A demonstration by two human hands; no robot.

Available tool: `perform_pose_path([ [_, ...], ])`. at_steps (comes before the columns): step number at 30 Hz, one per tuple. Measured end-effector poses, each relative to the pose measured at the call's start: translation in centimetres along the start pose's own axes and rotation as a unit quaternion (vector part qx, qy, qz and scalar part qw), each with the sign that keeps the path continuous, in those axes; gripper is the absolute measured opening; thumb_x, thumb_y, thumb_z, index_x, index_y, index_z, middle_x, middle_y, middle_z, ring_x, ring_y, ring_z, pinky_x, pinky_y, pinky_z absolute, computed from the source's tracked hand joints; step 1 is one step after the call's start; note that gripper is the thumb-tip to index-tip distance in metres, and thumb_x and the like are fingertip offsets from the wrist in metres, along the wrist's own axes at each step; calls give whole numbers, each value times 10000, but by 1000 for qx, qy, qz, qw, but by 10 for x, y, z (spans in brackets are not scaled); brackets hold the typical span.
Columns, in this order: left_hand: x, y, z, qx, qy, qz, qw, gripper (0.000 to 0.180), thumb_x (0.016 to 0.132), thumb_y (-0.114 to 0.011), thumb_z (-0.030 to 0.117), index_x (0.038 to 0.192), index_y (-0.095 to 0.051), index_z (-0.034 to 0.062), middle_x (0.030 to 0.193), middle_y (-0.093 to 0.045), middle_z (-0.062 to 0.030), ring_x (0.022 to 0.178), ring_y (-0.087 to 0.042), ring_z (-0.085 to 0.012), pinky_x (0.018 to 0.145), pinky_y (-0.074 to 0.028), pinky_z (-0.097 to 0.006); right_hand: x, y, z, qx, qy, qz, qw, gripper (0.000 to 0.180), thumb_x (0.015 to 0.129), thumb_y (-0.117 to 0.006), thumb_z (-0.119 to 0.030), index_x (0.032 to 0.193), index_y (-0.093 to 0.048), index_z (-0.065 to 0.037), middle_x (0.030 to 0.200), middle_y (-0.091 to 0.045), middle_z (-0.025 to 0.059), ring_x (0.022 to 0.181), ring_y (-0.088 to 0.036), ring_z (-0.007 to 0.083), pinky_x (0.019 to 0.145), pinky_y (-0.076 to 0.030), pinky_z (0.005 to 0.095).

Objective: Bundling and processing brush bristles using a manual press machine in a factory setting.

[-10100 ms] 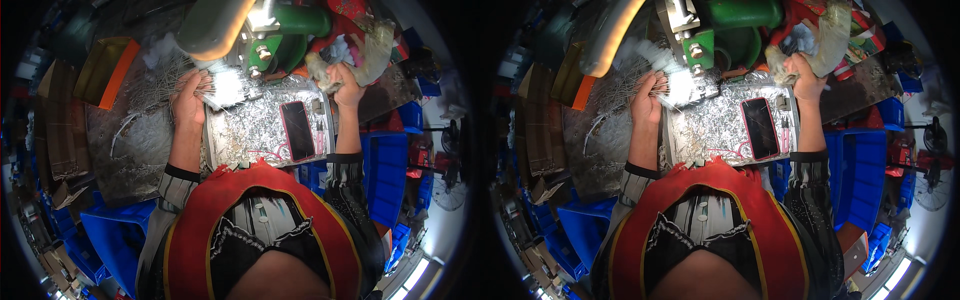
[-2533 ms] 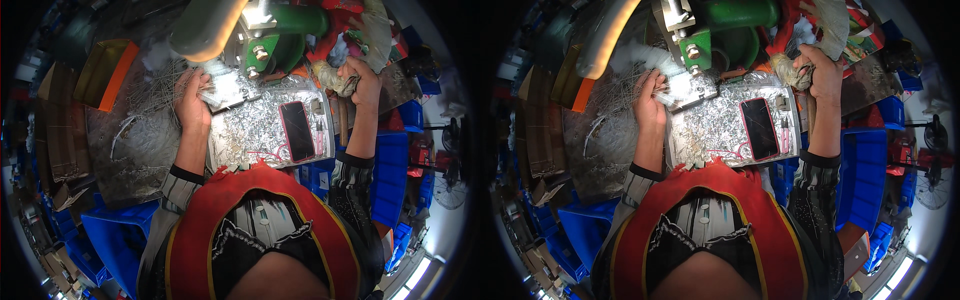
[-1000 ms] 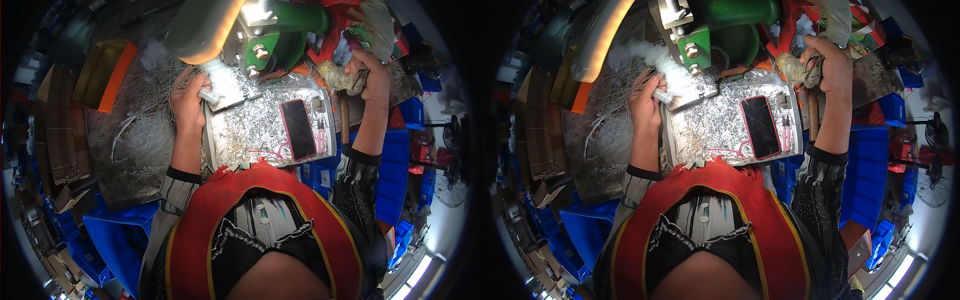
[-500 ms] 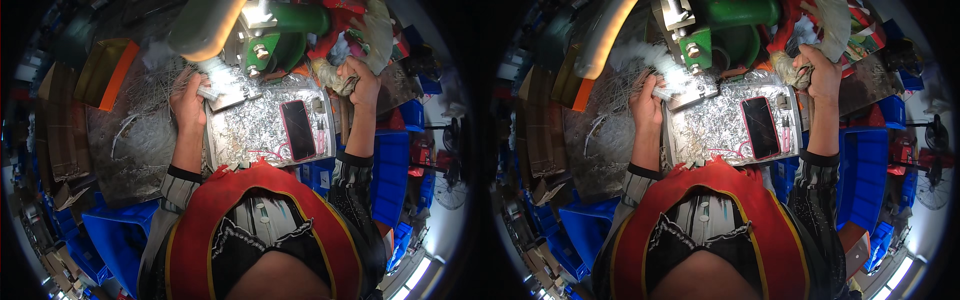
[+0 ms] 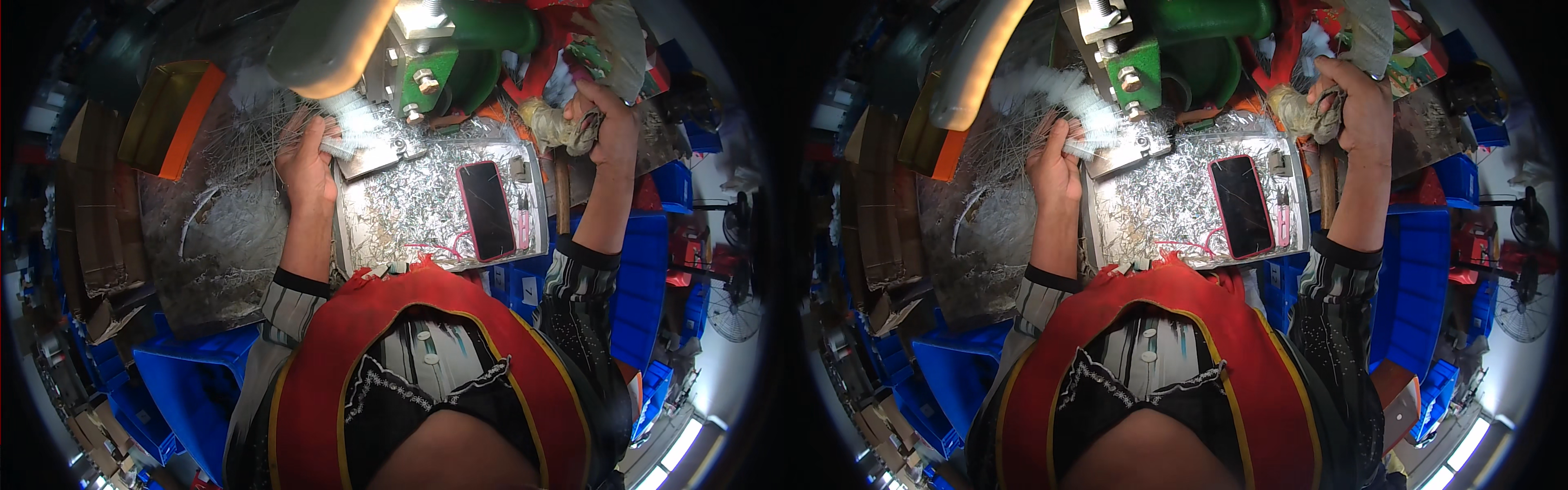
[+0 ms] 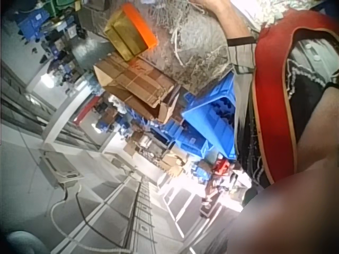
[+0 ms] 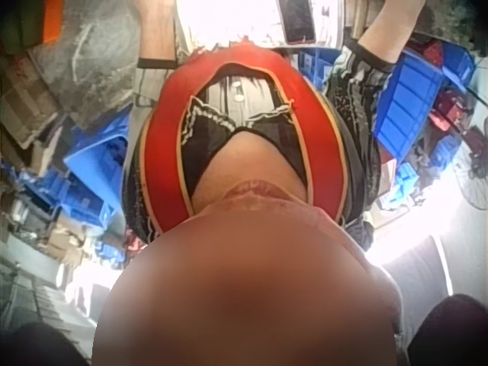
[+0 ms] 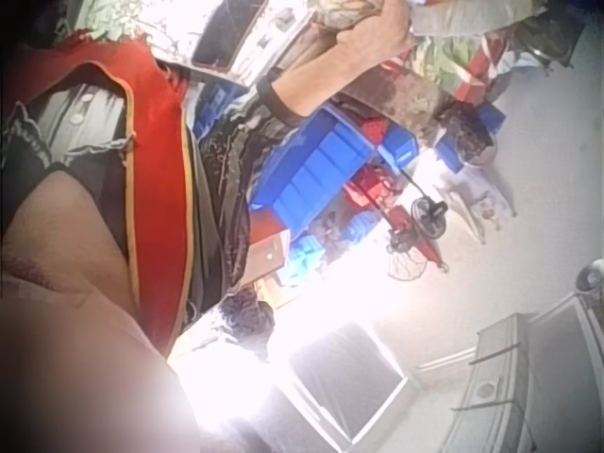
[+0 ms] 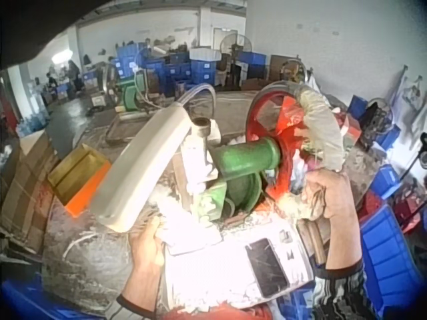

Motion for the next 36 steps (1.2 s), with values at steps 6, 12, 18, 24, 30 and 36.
perform_pose_path([
  [6, -4, -2, 4, 9, 2, 14, 1000, 216, 778, -597, 12, 984, -542, -26, 844, -598, -110, 722, -592, -168, 637, -513, -272, -14, -8, 31, 37, 184, 32, 982, 166, 715, -566, -53, 570, -516, 10, 496, -488, 77, 480, -501, 172, 526, -424, 284],
  [12, -6, -5, 4, 110, 23, -2, 994, 216, 780, -607, 44, 973, -545, -29, 802, -605, -111, 678, -592, -159, 595, -512, -256, -11, 2, 39, 67, 70, 57, 994, 121, 705, -572, -49, 615, -546, 29, 507, -495, 72, 464, -498, 183, 490, -417, 278],
  [18, -4, -2, 1, 38, -6, 0, 999, 252, 786, -600, 49, 1016, -528, -25, 805, -607, -114, 665, -588, -158, 588, -503, -252, -5, 0, 20, 46, 72, -5, 996, 133, 708, -575, -65, 613, -566, 28, 518, -538, 97, 470, -515, 169, 442, -383, 260],
  [24, -3, -6, 0, 22, -3, 7, 1000, 263, 792, -590, 40, 1039, -521, -21, 822, -606, -125, 675, -586, -161, 610, -495, -255, -5, 3, 23, 47, 58, 13, 997, 129, 702, -582, -63, 616, -566, 32, 521, -541, 106, 455, -500, 170, 433, -382, 259],
  [30, -1, -5, 1, 39, -13, 18, 999, 274, 791, -592, 39, 1044, -517, -32, 827, -608, -135, 678, -587, -164, 603, -495, -253, -1, 5, 13, 16, 0, 24, 1000, 170, 697, -592, -82, 573, -539, 21, 506, -522, 107, 448, -491, 175, 456, -387, 270],
  [36, -3, -5, 2, 46, -7, 23, 999, 288, 789, -593, 37, 1055, -509, -35, 831, -608, -142, 683, -589, -167, 595, -494, -248, -5, -9, 11, 47, 30, -20, 998, 165, 692, -594, -58, 568, -517, 19, 488, -485, 85, 450, -483, 177, 495, -410, 298],
])
Point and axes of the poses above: each hand's wrist, its own x-axis towards the middle knuckle, its own y-axis out of the back of the hand, z = x × y, the point moved 8 cm from there along x, towards the middle knuckle
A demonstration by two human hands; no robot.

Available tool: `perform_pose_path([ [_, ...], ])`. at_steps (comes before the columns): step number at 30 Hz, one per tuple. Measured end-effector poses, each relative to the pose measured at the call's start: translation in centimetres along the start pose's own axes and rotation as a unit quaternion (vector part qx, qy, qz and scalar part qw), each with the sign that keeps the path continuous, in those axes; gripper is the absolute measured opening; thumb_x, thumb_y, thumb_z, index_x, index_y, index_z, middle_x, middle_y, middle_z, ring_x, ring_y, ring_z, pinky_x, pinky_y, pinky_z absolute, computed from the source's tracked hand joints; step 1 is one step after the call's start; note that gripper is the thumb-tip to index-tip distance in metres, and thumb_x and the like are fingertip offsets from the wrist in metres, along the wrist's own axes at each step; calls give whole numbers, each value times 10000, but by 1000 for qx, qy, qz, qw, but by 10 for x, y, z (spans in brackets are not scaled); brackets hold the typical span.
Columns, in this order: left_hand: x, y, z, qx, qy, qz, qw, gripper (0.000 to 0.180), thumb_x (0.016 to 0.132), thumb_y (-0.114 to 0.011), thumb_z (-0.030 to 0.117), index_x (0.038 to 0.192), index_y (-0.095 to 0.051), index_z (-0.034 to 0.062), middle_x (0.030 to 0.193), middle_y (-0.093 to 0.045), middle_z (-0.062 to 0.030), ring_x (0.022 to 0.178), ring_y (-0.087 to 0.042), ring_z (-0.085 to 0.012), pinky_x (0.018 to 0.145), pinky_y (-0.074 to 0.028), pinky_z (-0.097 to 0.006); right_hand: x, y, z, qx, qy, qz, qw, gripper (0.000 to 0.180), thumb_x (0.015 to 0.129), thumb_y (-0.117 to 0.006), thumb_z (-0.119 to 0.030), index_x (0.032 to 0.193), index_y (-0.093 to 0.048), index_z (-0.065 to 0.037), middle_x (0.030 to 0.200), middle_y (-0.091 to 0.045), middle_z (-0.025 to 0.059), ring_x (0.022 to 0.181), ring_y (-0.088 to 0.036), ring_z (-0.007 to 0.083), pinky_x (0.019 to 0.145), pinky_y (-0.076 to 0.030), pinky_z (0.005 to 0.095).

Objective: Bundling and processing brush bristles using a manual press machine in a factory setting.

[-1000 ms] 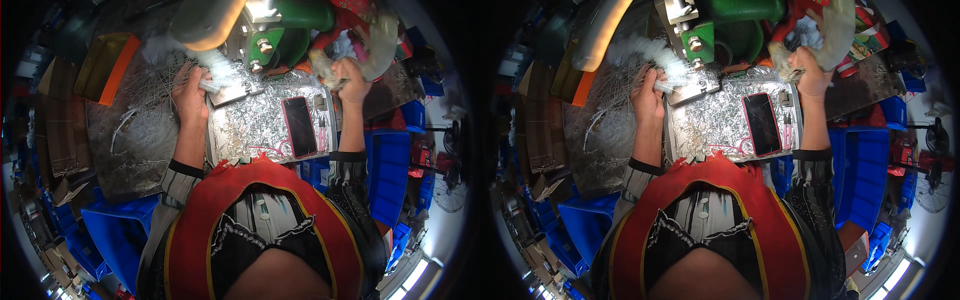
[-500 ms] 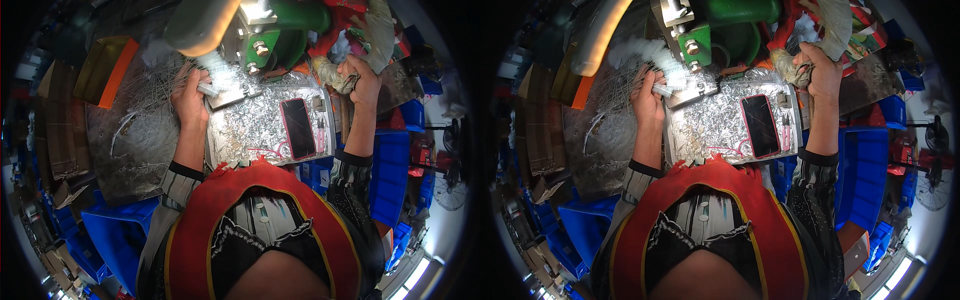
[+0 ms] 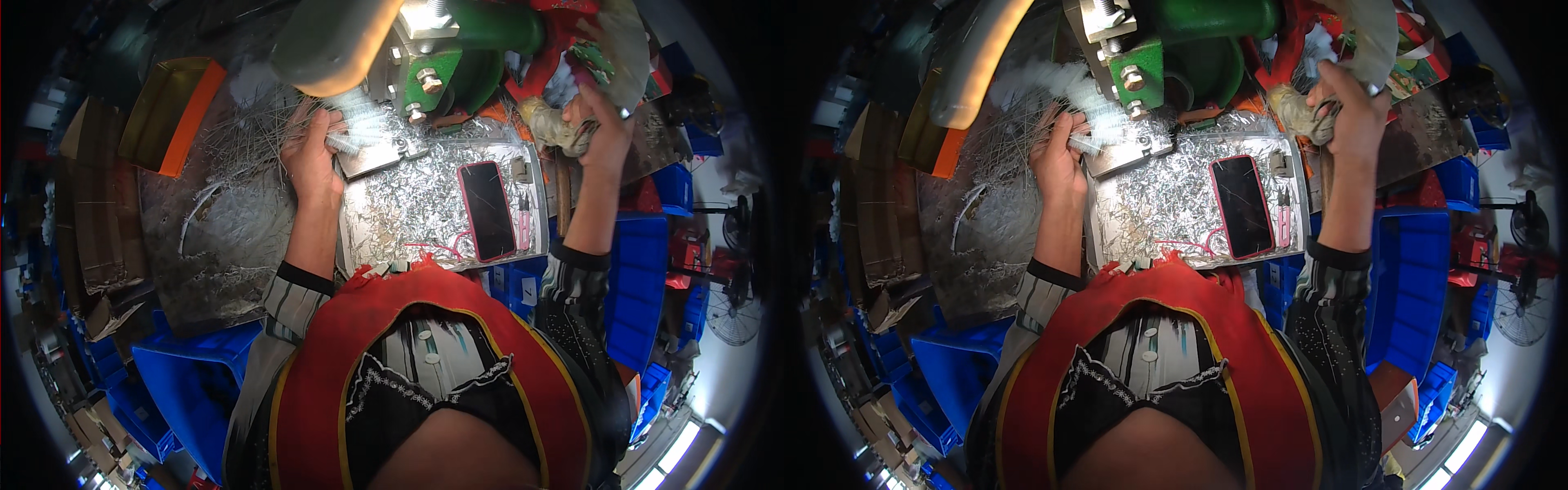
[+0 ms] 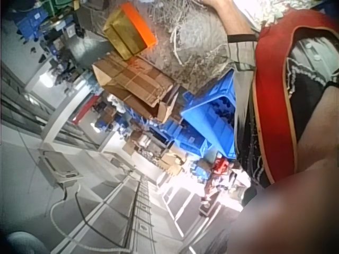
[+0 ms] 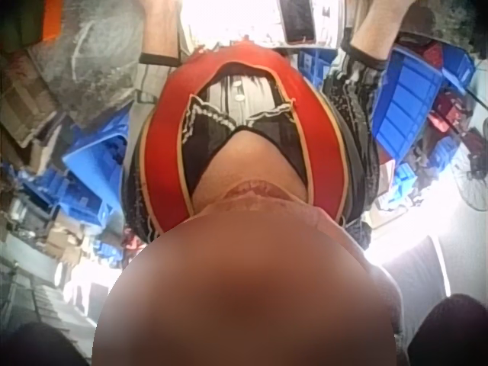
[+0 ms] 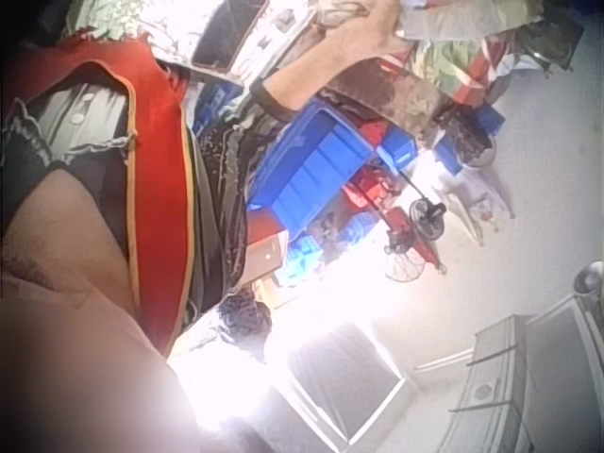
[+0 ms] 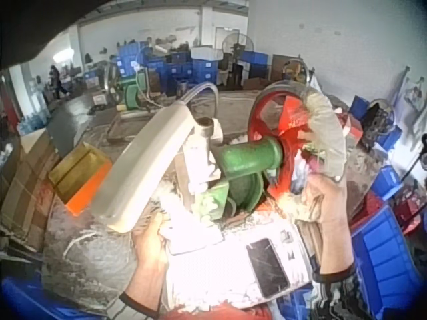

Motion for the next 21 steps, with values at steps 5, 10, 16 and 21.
perform_pose_path([
  [5, -1, -9, 4, 2, -8, -38, 999, 321, 791, -591, 44, 1085, -491, -40, 847, -608, -149, 696, -592, -174, 598, -494, -251, -12, -5, 25, 79, 189, 38, 978, 59, 681, -566, 28, 648, -517, 29, 515, -477, 75, 477, -493, 182, 527, -442, 300],
  [10, 1, -6, 1, -12, 3, -65, 998, 275, 803, -569, 30, 1052, -500, -62, 886, -603, -170, 729, -594, -188, 618, -497, -263, -6, 1, 9, 10, 76, 23, 997, 203, 711, -561, -37, 525, -490, 4, 480, -453, 78, 444, -468, 187, 491, -412, 301],
  [16, 4, -5, -2, -23, 2, -49, 999, 230, 799, -567, 12, 1006, -517, -74, 878, -603, -179, 715, -595, -191, 612, -502, -260, -2, 6, 2, 15, 48, 4, 999, 179, 709, -566, -54, 552, -514, 12, 464, -459, 83, 431, -473, 187, 472, -398, 292],
  [21, 5, -4, -1, -33, -7, -44, 998, 216, 796, -568, 4, 993, -525, -73, 874, -605, -179, 705, -596, -195, 608, -505, -260, 0, 9, -5, -50, -1, 65, 997, 179, 704, -583, -72, 562, -514, 12, 456, -454, 82, 423, -472, 178, 464, -393, 278],
])
Point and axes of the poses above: each hand's wrist, its own x-axis towards the middle knuckle, its own y-axis out of the back of the hand, z = x × y, the point moved 8 cm from there along x, towards the middle knuckle
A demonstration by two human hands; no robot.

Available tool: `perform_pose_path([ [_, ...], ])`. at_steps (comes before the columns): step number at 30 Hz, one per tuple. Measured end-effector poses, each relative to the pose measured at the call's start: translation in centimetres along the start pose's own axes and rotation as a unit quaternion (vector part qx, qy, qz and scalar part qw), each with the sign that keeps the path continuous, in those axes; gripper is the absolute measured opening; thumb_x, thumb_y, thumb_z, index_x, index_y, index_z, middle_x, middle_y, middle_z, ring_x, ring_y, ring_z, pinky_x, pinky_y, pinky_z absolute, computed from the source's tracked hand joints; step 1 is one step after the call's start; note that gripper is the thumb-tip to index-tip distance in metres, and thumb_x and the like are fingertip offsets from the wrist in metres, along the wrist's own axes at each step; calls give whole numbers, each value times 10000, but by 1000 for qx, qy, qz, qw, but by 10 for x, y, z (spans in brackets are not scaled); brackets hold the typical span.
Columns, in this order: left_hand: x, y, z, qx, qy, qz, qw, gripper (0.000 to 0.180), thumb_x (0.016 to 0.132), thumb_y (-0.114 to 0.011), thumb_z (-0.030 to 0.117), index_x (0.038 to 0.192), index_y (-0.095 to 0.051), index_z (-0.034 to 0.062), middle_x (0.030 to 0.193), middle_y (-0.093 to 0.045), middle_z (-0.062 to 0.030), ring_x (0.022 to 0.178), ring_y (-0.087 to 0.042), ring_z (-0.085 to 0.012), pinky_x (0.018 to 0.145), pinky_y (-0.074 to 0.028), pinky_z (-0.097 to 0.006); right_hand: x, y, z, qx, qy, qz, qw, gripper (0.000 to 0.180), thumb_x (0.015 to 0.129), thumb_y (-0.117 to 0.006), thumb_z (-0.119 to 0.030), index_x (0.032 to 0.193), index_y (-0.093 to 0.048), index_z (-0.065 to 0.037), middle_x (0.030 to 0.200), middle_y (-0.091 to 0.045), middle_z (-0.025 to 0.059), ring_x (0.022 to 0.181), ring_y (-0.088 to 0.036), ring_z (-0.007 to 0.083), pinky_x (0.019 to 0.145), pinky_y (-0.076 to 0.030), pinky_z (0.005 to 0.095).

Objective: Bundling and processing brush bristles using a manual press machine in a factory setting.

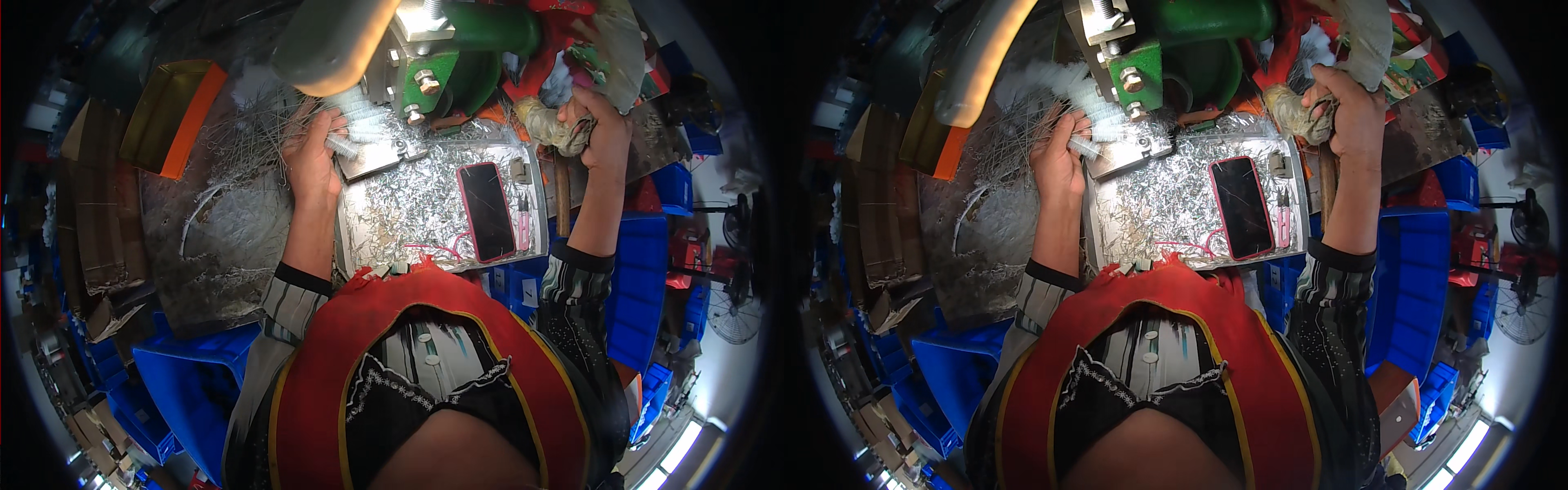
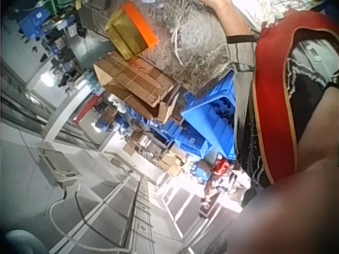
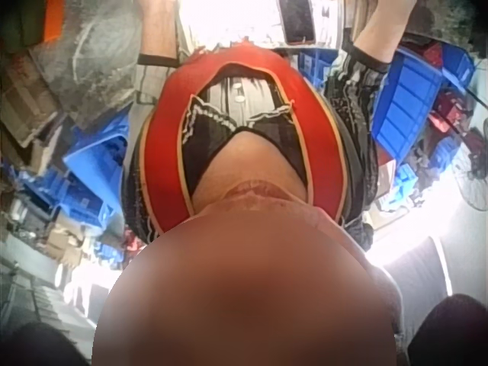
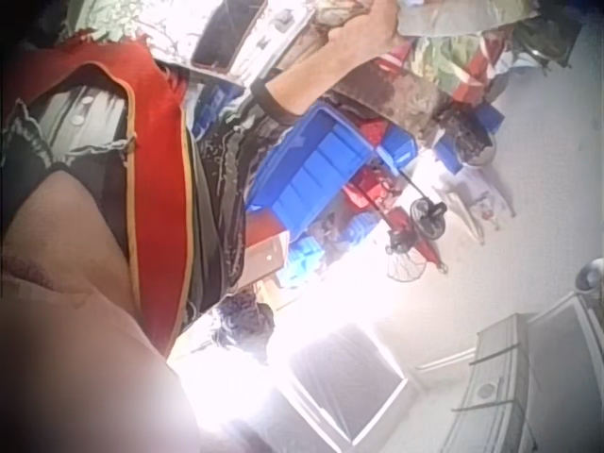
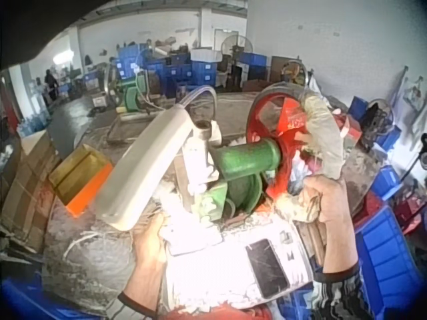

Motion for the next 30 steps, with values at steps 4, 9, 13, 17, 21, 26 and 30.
perform_pose_path([
  [4, 0, 0, -2, 10, 14, 10, 1000, 211, 794, -569, -1, 992, -530, -63, 875, -606, -176, 706, -597, -193, 605, -505, -260, -3, -5, -5, 27, 56, -35, 997, 148, 704, -580, -62, 594, -520, 18, 476, -462, 77, 433, -473, 171, 476, -406, 276],
  [9, 2, -4, -2, -2, 10, 1, 1000, 205, 791, -573, -1, 985, -532, -57, 870, -605, -170, 699, -592, -187, 606, -503, -261, -14, -7, 28, 114, 169, -19, 979, 95, 702, -554, -7, 622, -509, 20, 513, -473, 73, 444, -469, 172, 523, -433, 302],
  [13, 3, 3, 4, -24, -17, 20, 999, 190, 792, -577, 4, 970, -536, -47, 845, -603, -157, 691, -584, -182, 605, -502, -267, -4, -3, 24, 109, 89, -51, 989, 124, 701, -562, -26, 597, -509, 17, 490, -452, 73, 457, -474, 177, 524, -424, 307],
  [17, 4, 8, 3, -27, -17, 53, 998, 181, 790, -582, 7, 961, -540, -32, 833, -599, -143, 685, -574, -172, 602, -499, -271, -2, -3, 4, 32, 30, -38, 998, 173, 699, -579, -77, 563, -526, 16, 484, -483, 85, 443, -487, 184, 464, -386, 285],
  [21, 1, 4, 5, -14, -15, 51, 999, 290, 784, -590, 29, 1045, -493, -51, 859, -579, -139, 717, -561, -180, 618, -486, -279, 0, -3, -1, -20, -15, -5, 1000, 312, 741, -549, -66, 466, -403, -55, 460, -368, 47, 436, -399, 169, 533, -388, 313],
  [26, 4, 2, 3, -28, -22, 60, 998, 193, 790, -583, 9, 975, -536, -17, 834, -594, -131, 680, -562, -167, 596, -494, -274, 1, 0, -10, -31, -40, -9, 999, 293, 739, -554, -78, 478, -423, -55, 457, -369, 51, 431, -393, 168, 527, -385, 310],
  [30, 3, 7, 5, -28, -22, 80, 996, 212, 786, -587, 7, 987, -526, -20, 834, -594, -136, 669, -560, -168, 592, -494, -279, 6, -5, -5, 18, -4, -64, 998, 146, 698, -585, -82, 599, -541, 16, 497, -499, 92, 445, -485, 173, 466, -388, 284],
])
Point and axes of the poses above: each hand's wrist, its own x-axis towards the middle knuckle, its own y-axis out of the back of the hand, z = x × y, the point moved 8 cm from there along x, towards the middle knuckle
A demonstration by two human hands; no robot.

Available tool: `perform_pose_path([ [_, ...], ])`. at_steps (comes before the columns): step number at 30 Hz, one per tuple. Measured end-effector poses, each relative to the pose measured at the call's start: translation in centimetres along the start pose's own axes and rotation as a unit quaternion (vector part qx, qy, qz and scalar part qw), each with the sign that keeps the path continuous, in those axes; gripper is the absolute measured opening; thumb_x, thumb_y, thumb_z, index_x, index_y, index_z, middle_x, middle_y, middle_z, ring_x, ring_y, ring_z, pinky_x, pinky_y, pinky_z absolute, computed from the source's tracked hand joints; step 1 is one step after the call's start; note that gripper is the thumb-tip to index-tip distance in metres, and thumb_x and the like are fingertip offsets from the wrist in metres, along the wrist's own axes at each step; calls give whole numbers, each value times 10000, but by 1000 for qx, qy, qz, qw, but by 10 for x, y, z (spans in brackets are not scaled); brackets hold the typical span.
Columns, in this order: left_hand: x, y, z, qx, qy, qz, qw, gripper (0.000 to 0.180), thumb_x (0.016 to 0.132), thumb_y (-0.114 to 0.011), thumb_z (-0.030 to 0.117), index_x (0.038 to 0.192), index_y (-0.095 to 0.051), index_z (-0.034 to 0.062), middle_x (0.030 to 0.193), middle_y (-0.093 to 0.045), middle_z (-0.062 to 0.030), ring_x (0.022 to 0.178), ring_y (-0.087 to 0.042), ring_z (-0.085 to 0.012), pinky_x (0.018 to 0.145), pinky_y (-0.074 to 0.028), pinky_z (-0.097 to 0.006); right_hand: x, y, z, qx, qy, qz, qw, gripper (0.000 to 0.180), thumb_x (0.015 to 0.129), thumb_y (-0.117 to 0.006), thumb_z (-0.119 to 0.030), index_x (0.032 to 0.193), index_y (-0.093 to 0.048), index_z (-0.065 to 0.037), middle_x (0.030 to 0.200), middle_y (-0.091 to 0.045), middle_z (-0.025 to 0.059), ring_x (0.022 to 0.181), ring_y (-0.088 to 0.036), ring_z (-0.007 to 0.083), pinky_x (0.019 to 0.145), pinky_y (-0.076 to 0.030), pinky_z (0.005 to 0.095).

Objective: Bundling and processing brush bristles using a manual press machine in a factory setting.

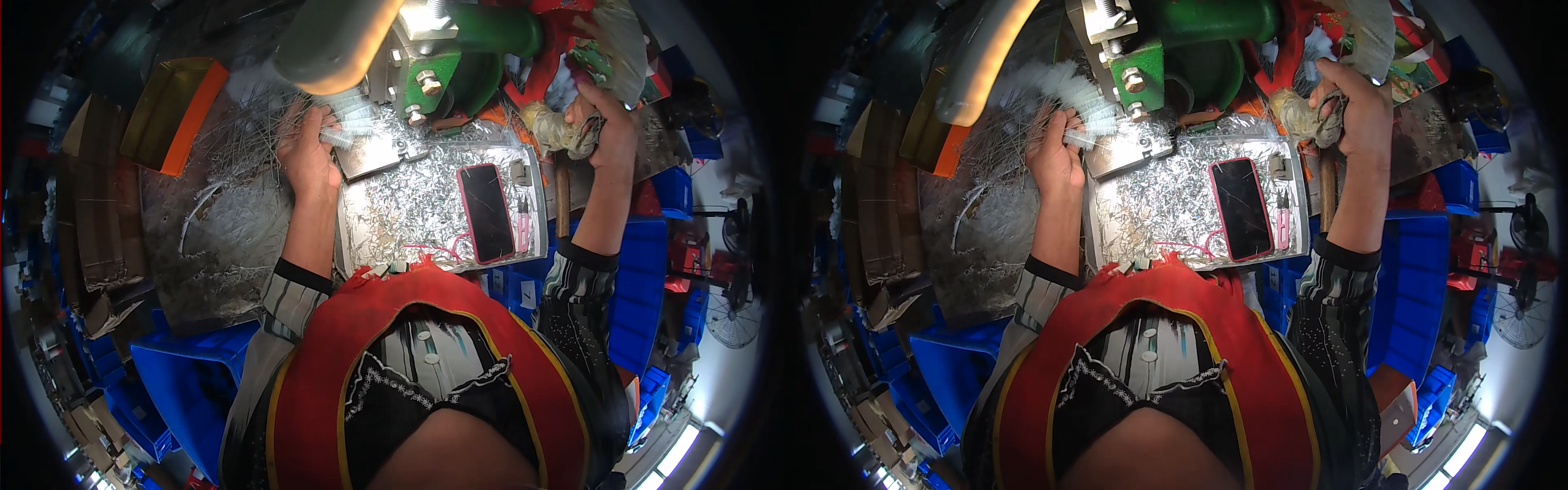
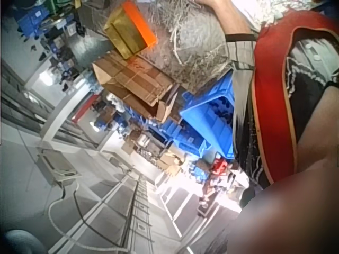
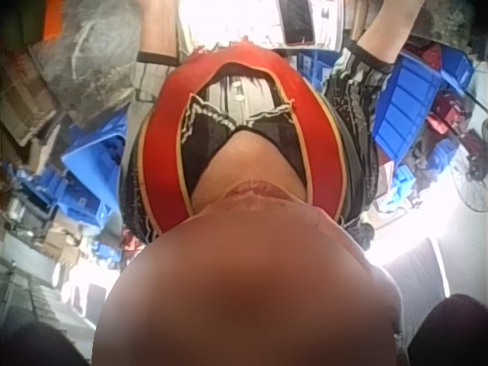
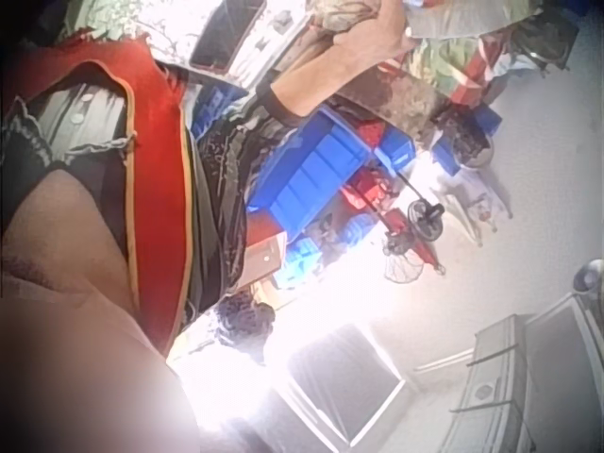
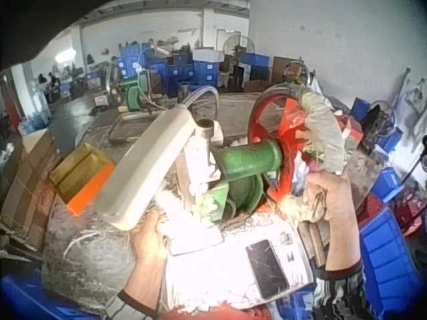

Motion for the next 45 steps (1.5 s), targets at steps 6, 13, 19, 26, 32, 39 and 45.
perform_pose_path([
  [6, -3, -10, 0, 6, -6, -35, 999, 212, 781, -592, 2, 982, -532, -27, 830, -594, -138, 678, -568, -180, 591, -500, -287, -19, -3, 29, 99, 197, 15, 975, 33, 683, -563, 31, 668, -534, 34, 545, -504, 92, 485, -503, 190, 528, -446, 309],
  [13, -3, -8, -4, -20, 0, -58, 998, 192, 785, -585, -2, 967, -537, -40, 831, -589, -136, 706, -578, -186, 615, -511, -288, -10, -3, 9, 12, 36, 24, 999, 163, 699, -579, -64, 566, -534, 19, 480, -476, 79, 453, -491, 184, 465, -378, 276],
  [19, -3, -12, -2, -36, -23, -51, 998, 190, 791, -578, -6, 971, -531, -42, 835, -583, -134, 714, -572, -184, 617, -506, -282, -5, 7, 18, 18, 22, 6, 1000, 163, 707, -570, -67, 573, -537, 19, 487, -487, 85, 454, -495, 186, 470, -385, 279],
  [26, 0, -11, -4, -31, -12, -43, 999, 225, 786, -583, -7, 997, -515, -42, 827, -575, -105, 707, -560, -167, 615, -496, -279, -3, 2, 4, 16, -4, 3, 1000, 194, 707, -569, -63, 539, -506, 11, 477, -467, 78, 453, -483, 181, 473, -391, 284],
  [32, -1, -14, -2, -38, -20, -54, 998, 207, 788, -580, -10, 982, -521, -49, 836, -581, -125, 711, -569, -180, 641, -503, -276, -15, -7, 25, 56, 127, 7, 990, 192, 705, -565, -16, 536, -474, -1, 476, -450, 71, 465, -485, 177, 532, -428, 297],
  [39, -7, -12, 2, 187, 21, -86, 978, 239, 809, -605, 118, 995, -528, -12, 731, -557, -39, 583, -490, -78, 506, -403, -182, -12, -3, 31, 76, 95, -16, 992, 155, 712, -552, -19, 566, -502, -3, 468, -434, 55, 456, -470, 170, 517, -425, 300],
  [45, -3, -7, -3, 88, 28, -134, 987, 196, 831, -577, 140, 982, -555, 16, 728, -563, -25, 585, -495, -62, 476, -409, -177, -12, 0, 11, 9, 24, 45, 999, 166, 703, -571, -50, 553, -529, 9, 482, -479, 74, 459, -490, 178, 469, -393, 276],
])
Point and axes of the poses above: each hand's wrist, its own x-axis towards the middle knuckle, its own y-axis out of the back of the hand, z = x × y, the point moved 8 cm from there along x, towards the middle knuckle
